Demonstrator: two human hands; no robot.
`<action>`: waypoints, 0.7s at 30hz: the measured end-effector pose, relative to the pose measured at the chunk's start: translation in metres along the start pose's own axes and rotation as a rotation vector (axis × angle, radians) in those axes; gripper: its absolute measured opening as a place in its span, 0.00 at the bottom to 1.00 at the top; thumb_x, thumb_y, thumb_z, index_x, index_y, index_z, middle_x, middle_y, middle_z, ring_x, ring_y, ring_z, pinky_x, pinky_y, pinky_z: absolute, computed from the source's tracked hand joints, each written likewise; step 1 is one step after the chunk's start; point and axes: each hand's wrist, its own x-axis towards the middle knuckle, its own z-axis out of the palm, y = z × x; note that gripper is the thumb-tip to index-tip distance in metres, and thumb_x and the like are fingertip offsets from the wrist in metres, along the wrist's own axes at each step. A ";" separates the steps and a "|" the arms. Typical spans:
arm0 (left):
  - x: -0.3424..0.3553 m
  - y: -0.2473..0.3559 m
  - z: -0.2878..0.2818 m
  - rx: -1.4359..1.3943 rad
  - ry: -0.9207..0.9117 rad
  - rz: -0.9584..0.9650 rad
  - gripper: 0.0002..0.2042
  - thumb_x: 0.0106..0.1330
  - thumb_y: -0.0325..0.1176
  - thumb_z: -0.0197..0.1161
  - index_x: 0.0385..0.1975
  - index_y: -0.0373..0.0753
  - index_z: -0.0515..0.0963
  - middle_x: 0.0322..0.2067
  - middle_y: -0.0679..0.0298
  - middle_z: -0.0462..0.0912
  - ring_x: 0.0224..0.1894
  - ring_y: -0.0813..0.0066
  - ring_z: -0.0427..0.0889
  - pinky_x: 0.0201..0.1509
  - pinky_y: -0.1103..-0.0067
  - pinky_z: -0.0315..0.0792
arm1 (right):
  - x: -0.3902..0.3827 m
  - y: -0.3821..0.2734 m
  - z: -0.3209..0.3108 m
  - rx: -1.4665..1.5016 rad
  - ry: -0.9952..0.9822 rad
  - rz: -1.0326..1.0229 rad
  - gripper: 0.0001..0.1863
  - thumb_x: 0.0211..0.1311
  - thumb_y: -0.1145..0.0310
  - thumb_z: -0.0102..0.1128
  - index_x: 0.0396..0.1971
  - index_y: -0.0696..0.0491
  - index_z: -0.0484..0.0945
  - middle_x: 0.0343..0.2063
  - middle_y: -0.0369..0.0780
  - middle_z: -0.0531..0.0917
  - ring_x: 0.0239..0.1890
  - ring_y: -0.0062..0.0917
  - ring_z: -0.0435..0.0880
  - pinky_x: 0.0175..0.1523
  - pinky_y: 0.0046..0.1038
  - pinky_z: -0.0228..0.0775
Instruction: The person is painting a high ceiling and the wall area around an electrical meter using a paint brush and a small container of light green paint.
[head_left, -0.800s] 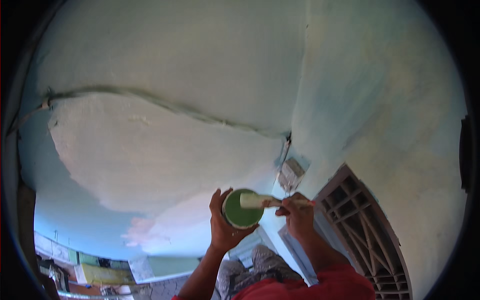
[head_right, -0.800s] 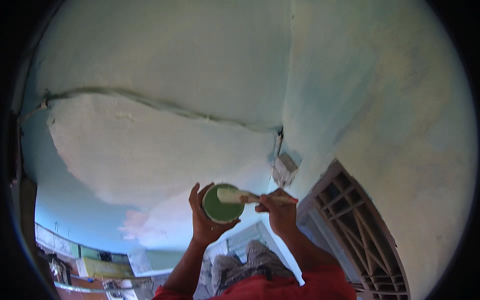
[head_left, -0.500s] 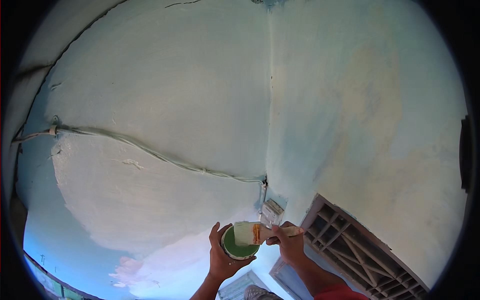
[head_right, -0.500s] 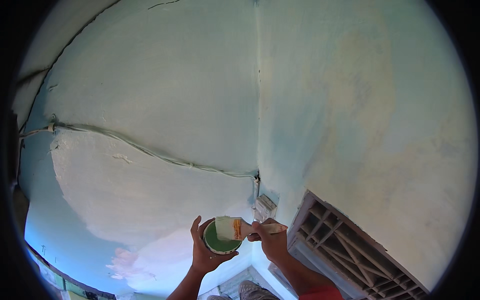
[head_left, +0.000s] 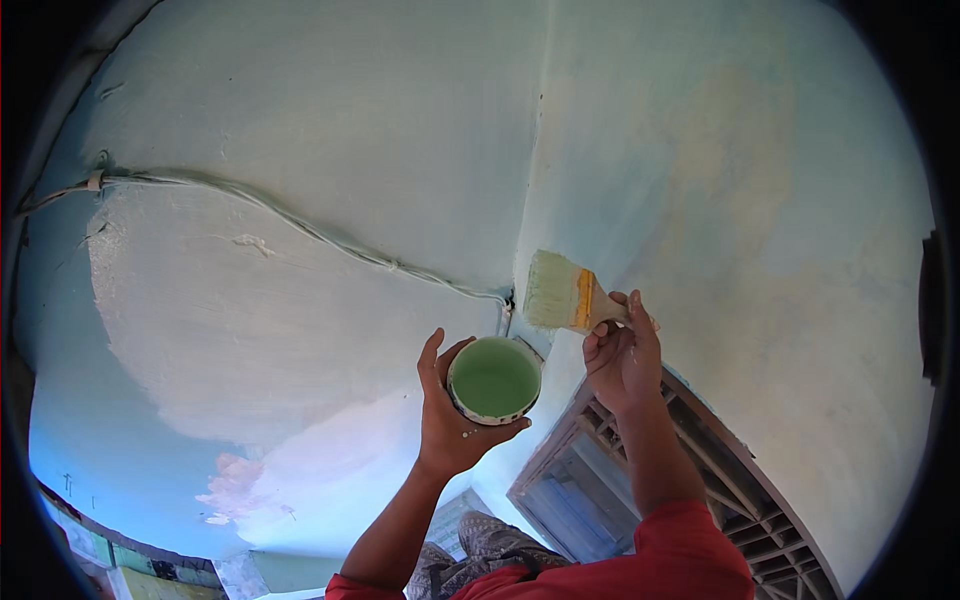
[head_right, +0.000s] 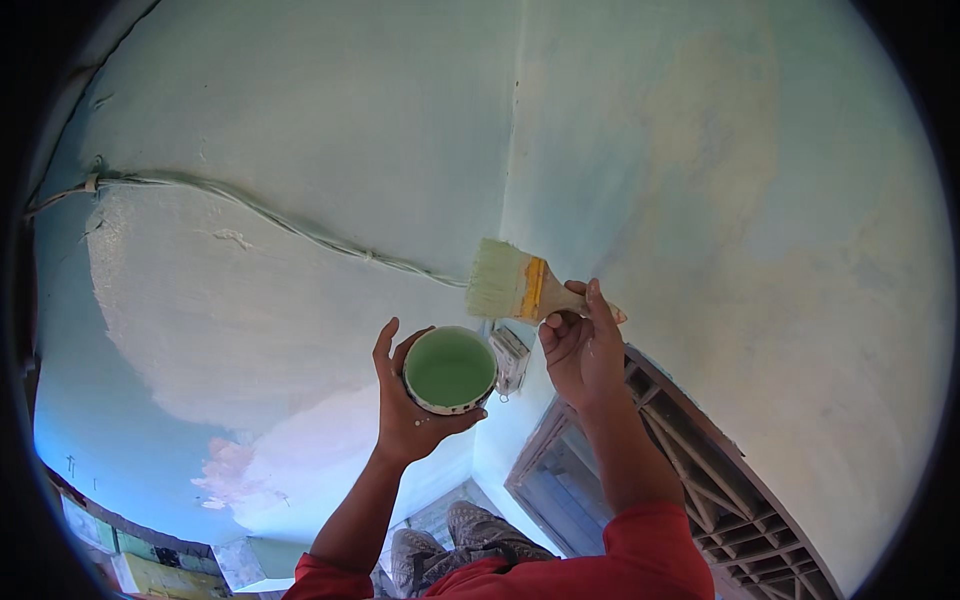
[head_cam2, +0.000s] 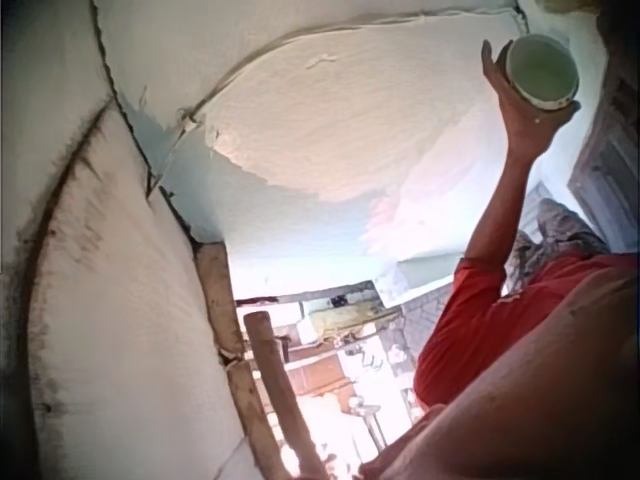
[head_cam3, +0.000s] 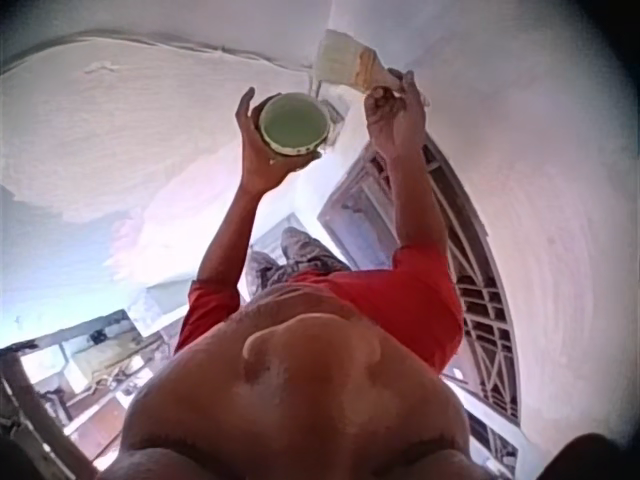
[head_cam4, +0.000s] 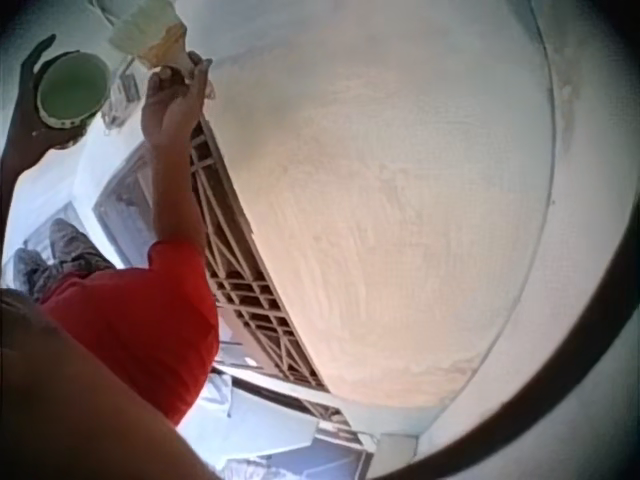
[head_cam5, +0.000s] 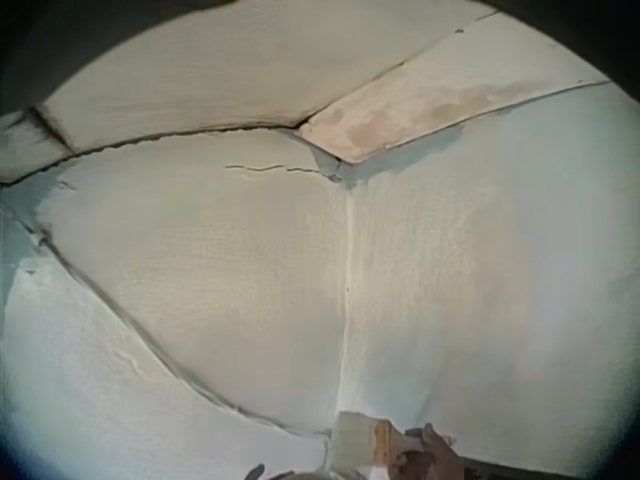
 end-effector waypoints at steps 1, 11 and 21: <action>0.003 0.001 -0.002 0.001 0.008 0.020 0.70 0.41 0.28 0.89 0.77 0.41 0.34 0.66 0.44 0.65 0.67 0.52 0.74 0.70 0.60 0.74 | 0.003 -0.001 0.006 0.012 -0.020 0.013 0.16 0.80 0.55 0.57 0.50 0.53 0.77 0.30 0.38 0.85 0.32 0.22 0.87 0.42 0.27 0.87; 0.022 -0.006 -0.020 -0.019 0.021 0.014 0.68 0.43 0.31 0.90 0.77 0.38 0.38 0.66 0.42 0.67 0.66 0.49 0.76 0.69 0.60 0.75 | 0.057 -0.043 0.080 -0.195 -0.185 -0.384 0.06 0.74 0.73 0.61 0.47 0.52 0.76 0.37 0.40 0.87 0.39 0.24 0.90 0.50 0.29 0.86; 0.018 -0.008 -0.030 -0.009 0.018 -0.080 0.70 0.42 0.26 0.88 0.77 0.41 0.33 0.66 0.44 0.63 0.67 0.52 0.74 0.69 0.59 0.76 | 0.182 -0.117 0.213 -0.879 -0.061 -1.160 0.21 0.71 0.52 0.69 0.32 0.57 0.78 0.23 0.39 0.83 0.21 0.18 0.82 0.30 0.21 0.78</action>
